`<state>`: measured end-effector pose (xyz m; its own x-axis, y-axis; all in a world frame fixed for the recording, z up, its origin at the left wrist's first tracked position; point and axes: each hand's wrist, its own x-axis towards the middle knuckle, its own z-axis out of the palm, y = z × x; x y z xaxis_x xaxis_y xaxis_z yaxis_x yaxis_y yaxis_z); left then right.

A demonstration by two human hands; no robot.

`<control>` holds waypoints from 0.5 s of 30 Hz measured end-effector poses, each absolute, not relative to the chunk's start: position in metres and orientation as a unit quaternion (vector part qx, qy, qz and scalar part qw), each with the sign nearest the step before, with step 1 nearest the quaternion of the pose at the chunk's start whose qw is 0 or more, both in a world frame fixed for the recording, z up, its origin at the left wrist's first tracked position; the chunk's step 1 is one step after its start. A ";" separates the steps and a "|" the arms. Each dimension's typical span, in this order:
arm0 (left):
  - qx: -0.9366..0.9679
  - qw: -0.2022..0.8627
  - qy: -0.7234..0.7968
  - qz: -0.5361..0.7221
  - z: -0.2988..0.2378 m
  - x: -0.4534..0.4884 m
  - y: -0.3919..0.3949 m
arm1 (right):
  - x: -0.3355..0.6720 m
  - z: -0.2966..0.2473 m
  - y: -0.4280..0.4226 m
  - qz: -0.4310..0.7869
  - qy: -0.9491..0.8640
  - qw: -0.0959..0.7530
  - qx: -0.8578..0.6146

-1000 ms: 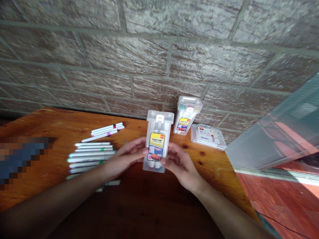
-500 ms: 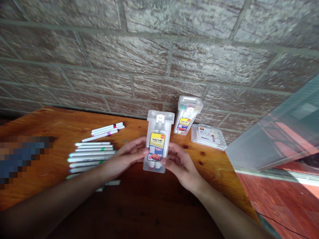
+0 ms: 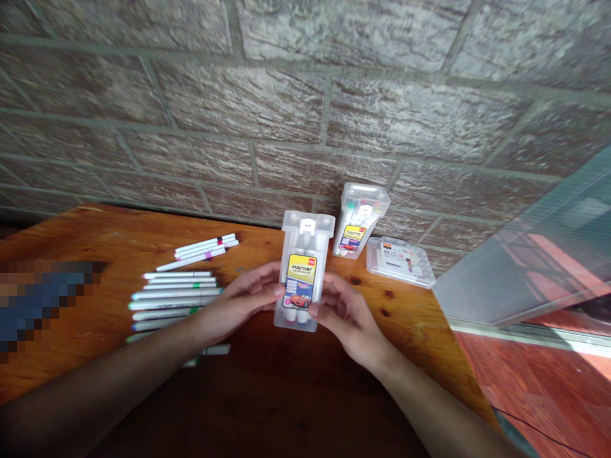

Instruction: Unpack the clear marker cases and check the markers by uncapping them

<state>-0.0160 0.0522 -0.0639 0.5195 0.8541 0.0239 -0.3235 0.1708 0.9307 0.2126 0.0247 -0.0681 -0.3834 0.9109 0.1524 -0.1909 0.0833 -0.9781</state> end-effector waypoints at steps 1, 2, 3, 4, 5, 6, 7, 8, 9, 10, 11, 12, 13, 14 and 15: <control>0.495 0.717 0.266 0.411 -0.064 -0.016 0.052 | 0.213 -0.068 0.025 0.601 -0.575 0.460 -0.311; 0.495 0.718 0.265 0.412 -0.064 -0.016 0.052 | 0.213 -0.069 0.025 0.602 -0.574 0.461 -0.310; 0.495 0.718 0.265 0.412 -0.064 -0.016 0.052 | 0.213 -0.069 0.024 0.602 -0.574 0.461 -0.310; 0.495 0.718 0.265 0.411 -0.064 -0.016 0.052 | 0.213 -0.069 0.024 0.602 -0.574 0.460 -0.310; 0.496 0.718 0.266 0.411 -0.063 -0.016 0.052 | 0.213 -0.069 0.024 0.603 -0.574 0.459 -0.311; 0.497 0.717 0.266 0.410 -0.063 -0.016 0.052 | 0.213 -0.069 0.024 0.603 -0.574 0.459 -0.311; 0.498 0.717 0.266 0.409 -0.063 -0.016 0.052 | 0.213 -0.069 0.024 0.603 -0.575 0.458 -0.311; 0.499 0.717 0.266 0.408 -0.063 -0.016 0.051 | 0.213 -0.069 0.024 0.603 -0.575 0.457 -0.311; 0.499 0.717 0.266 0.407 -0.063 -0.016 0.051 | 0.213 -0.069 0.024 0.603 -0.576 0.457 -0.311; 0.500 0.717 0.267 0.407 -0.063 -0.016 0.051 | 0.213 -0.069 0.024 0.603 -0.576 0.456 -0.311; 0.500 0.717 0.267 0.407 -0.063 -0.016 0.051 | 0.213 -0.068 0.024 0.602 -0.577 0.456 -0.311; 0.500 0.717 0.266 0.408 -0.063 -0.016 0.052 | 0.213 -0.068 0.025 0.601 -0.578 0.456 -0.310; 0.500 0.717 0.264 0.408 -0.063 -0.016 0.052 | 0.213 -0.068 0.025 0.601 -0.579 0.457 -0.309; 0.500 0.717 0.262 0.409 -0.063 -0.016 0.052 | 0.213 -0.068 0.025 0.601 -0.579 0.458 -0.307; 0.499 0.717 0.261 0.409 -0.064 -0.016 0.052 | 0.213 -0.068 0.025 0.602 -0.578 0.458 -0.306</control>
<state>-0.0160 0.0523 -0.0635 0.5282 0.8484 0.0339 -0.3262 0.1660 0.9306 0.2129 0.0248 -0.0680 -0.3930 0.9053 0.1613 -0.1972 0.0883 -0.9764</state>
